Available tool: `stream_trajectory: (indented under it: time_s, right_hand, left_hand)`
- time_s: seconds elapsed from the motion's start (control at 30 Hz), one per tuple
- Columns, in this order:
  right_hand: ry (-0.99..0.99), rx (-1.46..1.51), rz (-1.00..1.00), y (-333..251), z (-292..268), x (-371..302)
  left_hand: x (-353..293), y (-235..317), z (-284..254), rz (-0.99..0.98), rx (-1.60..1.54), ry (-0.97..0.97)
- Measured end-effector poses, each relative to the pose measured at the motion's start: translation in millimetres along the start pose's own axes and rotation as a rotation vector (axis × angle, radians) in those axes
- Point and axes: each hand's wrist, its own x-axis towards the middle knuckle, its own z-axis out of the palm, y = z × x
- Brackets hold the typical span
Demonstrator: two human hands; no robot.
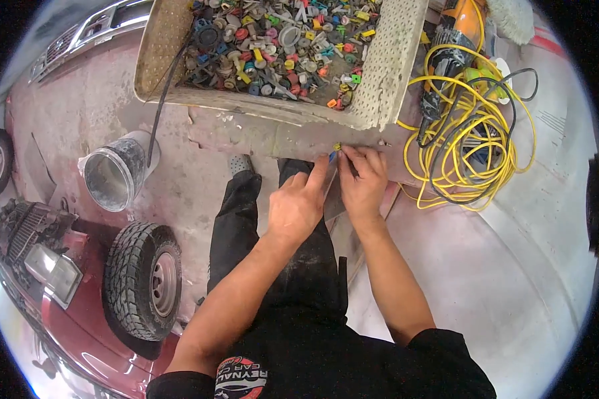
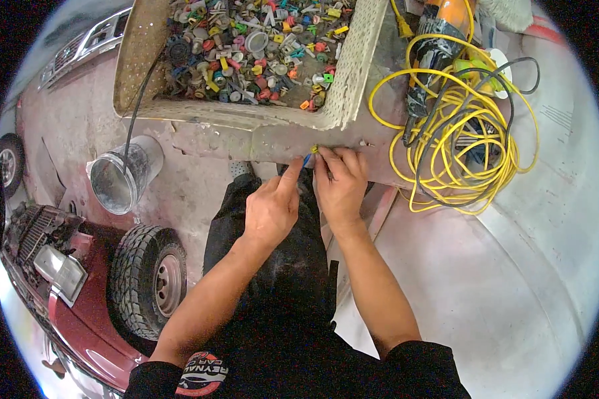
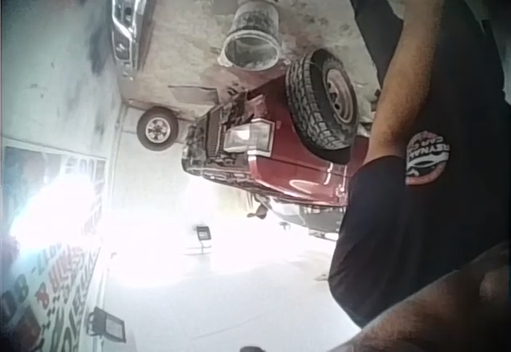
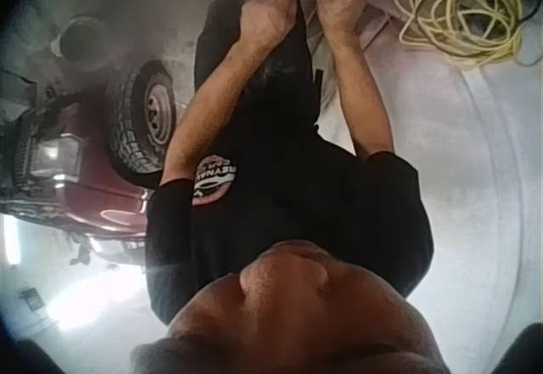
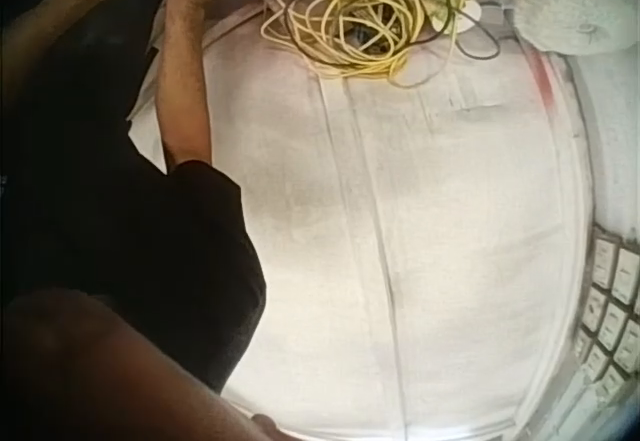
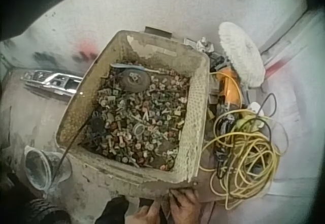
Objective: The recorder inspects a car engine and then uses a utility knife to modify or clean small plastic clips from a parts bin.
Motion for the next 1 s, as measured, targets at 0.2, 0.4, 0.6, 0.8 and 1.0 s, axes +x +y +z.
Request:
stream_trajectory:
  time_s: [0.2, 0.4, 0.6, 0.8, 1.0]
  right_hand:
    - [0.025, -0.011, -0.064, 2, 3, -2]
    - [0.046, 0.085, 0.0, 8, 9, -5]
    - [0.061, 0.07, -0.017, 5, 11, -3]
    - [0.065, 0.042, -0.029, 5, 14, -4]
    - [0.065, 0.039, -0.03, 5, 16, -3]
  left_hand:
    - [6, -6, 4, 0.014, 0.08, -0.049]
    - [10, -9, 5, 0.06, 0.085, -0.015]
    - [12, -14, 3, 0.061, -0.028, -0.03]
    - [15, -20, 1, 0.079, -0.079, -0.008]
    - [18, -33, 3, 0.159, -0.014, -0.024]
